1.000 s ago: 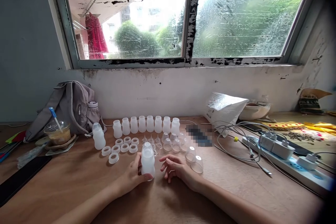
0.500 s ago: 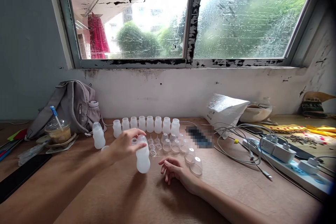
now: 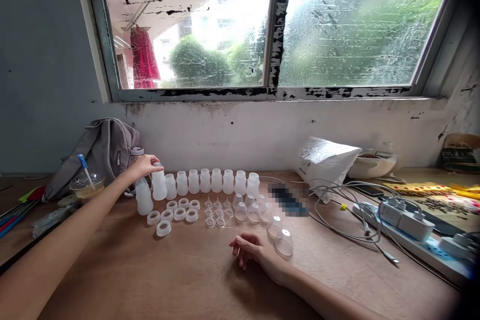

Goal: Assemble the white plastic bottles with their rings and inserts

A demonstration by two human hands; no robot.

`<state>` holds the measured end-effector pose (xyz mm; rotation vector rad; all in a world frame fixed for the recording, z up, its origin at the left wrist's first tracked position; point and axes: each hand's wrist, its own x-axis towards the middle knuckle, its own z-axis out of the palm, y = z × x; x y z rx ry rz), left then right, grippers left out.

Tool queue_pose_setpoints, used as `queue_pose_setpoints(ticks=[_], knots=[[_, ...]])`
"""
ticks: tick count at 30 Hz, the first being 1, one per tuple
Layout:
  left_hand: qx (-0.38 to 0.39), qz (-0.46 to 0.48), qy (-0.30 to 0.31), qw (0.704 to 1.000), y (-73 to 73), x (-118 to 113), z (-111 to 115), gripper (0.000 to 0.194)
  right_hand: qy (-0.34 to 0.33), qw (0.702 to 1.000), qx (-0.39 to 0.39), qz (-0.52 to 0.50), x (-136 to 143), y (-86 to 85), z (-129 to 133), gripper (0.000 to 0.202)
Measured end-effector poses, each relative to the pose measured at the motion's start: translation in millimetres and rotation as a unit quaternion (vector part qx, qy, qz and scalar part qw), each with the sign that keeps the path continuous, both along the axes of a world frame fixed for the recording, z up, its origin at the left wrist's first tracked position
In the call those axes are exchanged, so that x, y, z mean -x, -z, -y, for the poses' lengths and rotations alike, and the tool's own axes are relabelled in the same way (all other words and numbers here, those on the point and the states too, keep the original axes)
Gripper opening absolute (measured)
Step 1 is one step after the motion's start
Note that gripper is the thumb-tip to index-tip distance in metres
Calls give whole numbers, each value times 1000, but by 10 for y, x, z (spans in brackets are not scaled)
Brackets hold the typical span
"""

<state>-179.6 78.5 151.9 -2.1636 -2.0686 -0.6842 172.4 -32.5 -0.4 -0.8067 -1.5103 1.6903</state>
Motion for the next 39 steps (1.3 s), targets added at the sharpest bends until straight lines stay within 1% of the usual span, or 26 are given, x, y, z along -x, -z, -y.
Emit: queue_pose_setpoints(ticks=[2,5,8,11,17,26,29,31,32,34,35,36,37,38,39], knots=[[13,-18,-8,1000,118,75,-91,44,2,1000,-3,3,1,3,-4,33],[24,-40,-17,999,263,142,-170,42,5,1000,-3,7,1,11,-6,35],[34,-49,-26,998,366,181,-218,41,5,1000,-1,11,2,17,-4,37],[37,-44,-31,998,429,215,-251,41,6,1000,-2,9,6,18,-4,38],[29,-54,-26,998,457,216,-237,44,9,1000,-6,14,2,27,-10,40],[39,-99,-50,993,468,180,-188,44,3,1000,-11,16,-6,56,-26,38],[46,-98,-69,992,468,168,-157,50,6,1000,-11,24,-2,38,-14,39],[18,-106,-84,991,466,127,-106,55,10,999,-12,29,2,34,-6,40],[-12,-118,-87,989,470,93,-69,56,12,999,-14,32,4,38,-5,40],[-92,-147,-74,982,501,-2,26,53,22,998,-24,49,9,56,-19,41],[-129,-158,-57,977,536,-63,83,49,39,996,-42,70,11,68,-36,40],[-152,-163,-31,975,588,-134,145,43,66,990,-78,102,14,81,-61,39],[-160,-162,4,974,657,-212,209,38,102,975,-132,145,20,93,-93,37],[-153,-157,47,975,743,-298,274,31,141,950,-199,195,28,104,-132,36],[-136,-156,105,973,843,-389,339,27,174,915,-269,246,42,114,-177,34]])
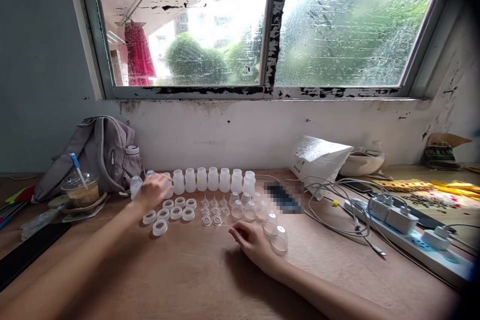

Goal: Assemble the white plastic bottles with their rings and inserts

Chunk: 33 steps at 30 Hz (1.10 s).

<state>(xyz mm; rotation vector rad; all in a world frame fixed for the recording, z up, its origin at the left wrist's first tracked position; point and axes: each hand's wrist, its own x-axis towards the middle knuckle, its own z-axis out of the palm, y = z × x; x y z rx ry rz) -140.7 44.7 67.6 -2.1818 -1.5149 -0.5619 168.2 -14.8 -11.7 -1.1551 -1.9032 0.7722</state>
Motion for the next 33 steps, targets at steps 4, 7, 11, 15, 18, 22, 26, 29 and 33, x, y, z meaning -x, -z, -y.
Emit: queue_pose_setpoints(ticks=[4,7,11,15,18,22,26,29,33], knots=[[77,-57,179,979,414,-352,199,22,45,969,-141,198,126,30,-193,25],[63,-48,159,984,607,-517,241,22,67,951,-148,264,258,54,-311,27],[39,-23,86,995,733,-563,196,25,81,942,-158,284,341,63,-382,25],[1,12,86,996,811,-537,189,21,33,946,-210,244,307,28,-317,25],[-58,41,130,989,809,-564,267,17,-53,933,-273,229,296,-20,-221,22],[-71,80,216,970,767,-666,438,11,-171,911,-305,219,329,-86,-161,14],[-24,123,265,956,750,-741,556,18,-190,925,-268,191,340,-63,-224,11],[32,123,279,952,747,-749,570,26,-132,947,-251,147,331,33,-307,21],[91,109,286,947,757,-740,533,41,-72,955,-255,131,331,136,-373,27]])
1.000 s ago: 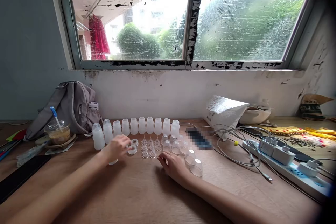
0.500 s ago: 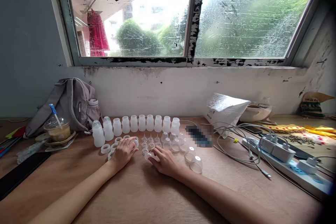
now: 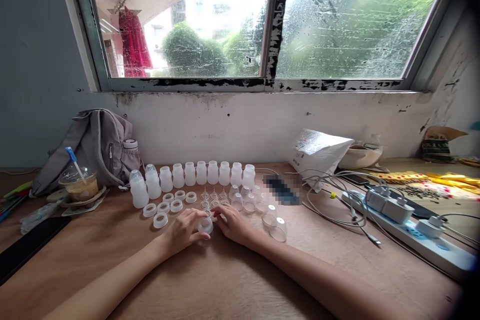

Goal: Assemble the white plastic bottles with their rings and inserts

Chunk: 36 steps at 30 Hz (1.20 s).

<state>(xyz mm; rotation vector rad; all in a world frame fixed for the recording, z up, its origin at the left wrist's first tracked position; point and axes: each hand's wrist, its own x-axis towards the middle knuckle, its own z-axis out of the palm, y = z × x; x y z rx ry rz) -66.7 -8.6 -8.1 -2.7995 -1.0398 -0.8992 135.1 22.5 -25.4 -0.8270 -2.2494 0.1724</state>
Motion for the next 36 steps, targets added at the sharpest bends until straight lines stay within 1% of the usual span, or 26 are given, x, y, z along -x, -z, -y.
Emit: queue_pose_setpoints(ticks=[2,4,8,15,17,19,21,24,26,28,30,32,34,36], knots=[[14,-17,17,1000,18,0,-25,45,2,1000,-5,14,6,5,0,26],[27,-29,30,999,41,-3,-45,45,-2,999,-11,34,11,-12,13,25],[54,-32,29,998,66,-10,-58,45,-4,998,-18,58,18,-51,40,25],[84,-21,43,995,-1,-19,-15,52,-6,997,-25,72,25,-77,61,23],[84,-2,35,996,-16,-16,4,45,-4,997,-24,71,24,-70,59,23],[77,22,12,997,-21,-16,21,32,2,998,-24,65,22,-52,50,25],[74,34,-1,997,-17,-22,32,23,8,998,-26,58,18,-30,37,26],[85,37,3,996,-11,-48,41,17,3,998,-20,52,11,-15,30,28],[105,54,-11,993,-17,-72,49,16,-5,999,-15,49,4,-32,44,30],[139,88,-37,986,-37,-100,66,17,-23,998,-15,48,-3,-71,76,34],[179,132,-60,973,-66,-129,90,20,-57,997,-17,54,-12,-123,120,38],[210,174,-72,960,-96,-161,114,23,-87,994,-18,61,-17,-169,161,39],[237,211,-72,946,-113,-193,128,25,-94,994,-16,57,-18,-192,187,35],[278,241,-56,928,-113,-220,128,26,-85,995,-11,46,-14,-184,192,28]])
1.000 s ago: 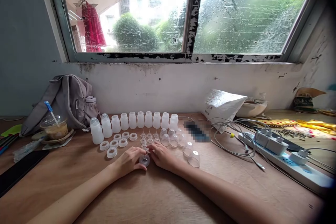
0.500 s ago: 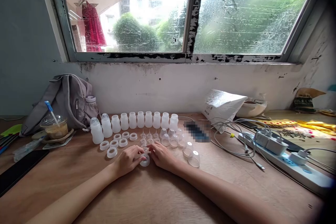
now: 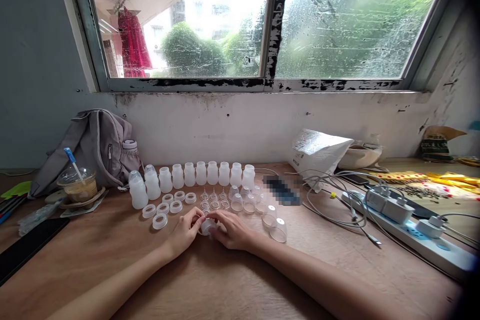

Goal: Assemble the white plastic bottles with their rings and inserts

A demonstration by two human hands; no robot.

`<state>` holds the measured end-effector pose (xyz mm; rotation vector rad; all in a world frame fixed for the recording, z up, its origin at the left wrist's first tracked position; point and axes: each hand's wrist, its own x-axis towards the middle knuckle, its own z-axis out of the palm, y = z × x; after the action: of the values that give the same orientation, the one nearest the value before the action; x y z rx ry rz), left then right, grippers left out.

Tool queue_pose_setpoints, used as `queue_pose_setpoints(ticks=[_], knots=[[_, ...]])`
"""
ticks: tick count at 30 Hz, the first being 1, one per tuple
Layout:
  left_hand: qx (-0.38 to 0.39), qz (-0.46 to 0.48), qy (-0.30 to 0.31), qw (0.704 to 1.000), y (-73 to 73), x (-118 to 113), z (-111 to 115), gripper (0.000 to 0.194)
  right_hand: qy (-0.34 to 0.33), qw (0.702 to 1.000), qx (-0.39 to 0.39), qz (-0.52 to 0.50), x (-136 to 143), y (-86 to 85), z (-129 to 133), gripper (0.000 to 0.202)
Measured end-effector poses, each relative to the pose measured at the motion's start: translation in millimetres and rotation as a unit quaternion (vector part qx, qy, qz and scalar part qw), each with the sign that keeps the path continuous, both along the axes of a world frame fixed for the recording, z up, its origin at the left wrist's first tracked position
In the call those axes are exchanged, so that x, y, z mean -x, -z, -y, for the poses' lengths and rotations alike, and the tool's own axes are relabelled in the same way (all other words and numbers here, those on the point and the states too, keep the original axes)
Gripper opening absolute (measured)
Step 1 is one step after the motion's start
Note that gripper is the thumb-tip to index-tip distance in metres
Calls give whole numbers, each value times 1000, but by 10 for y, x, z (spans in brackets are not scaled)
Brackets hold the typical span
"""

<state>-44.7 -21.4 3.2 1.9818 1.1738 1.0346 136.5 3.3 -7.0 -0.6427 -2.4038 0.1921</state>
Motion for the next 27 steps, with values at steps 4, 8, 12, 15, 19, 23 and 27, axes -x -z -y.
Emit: queue_pose_setpoints(ticks=[4,8,12,15,19,23,27], knots=[[79,63,4,995,31,-18,-28,30,41,999,7,-7,21,72,-26,18],[100,95,16,990,53,2,-48,37,95,995,19,-8,35,119,-64,11],[117,58,93,987,31,31,-31,38,129,989,63,-42,26,124,-117,9],[147,52,124,980,-16,45,-3,39,135,982,108,-73,23,112,-144,14],[188,63,129,972,-62,35,21,44,117,975,159,-99,44,86,-144,19],[205,81,129,967,-55,7,13,50,114,972,174,-111,73,84,-157,22],[205,92,133,965,-22,-20,10,52,119,973,166,-107,76,100,-194,22]])
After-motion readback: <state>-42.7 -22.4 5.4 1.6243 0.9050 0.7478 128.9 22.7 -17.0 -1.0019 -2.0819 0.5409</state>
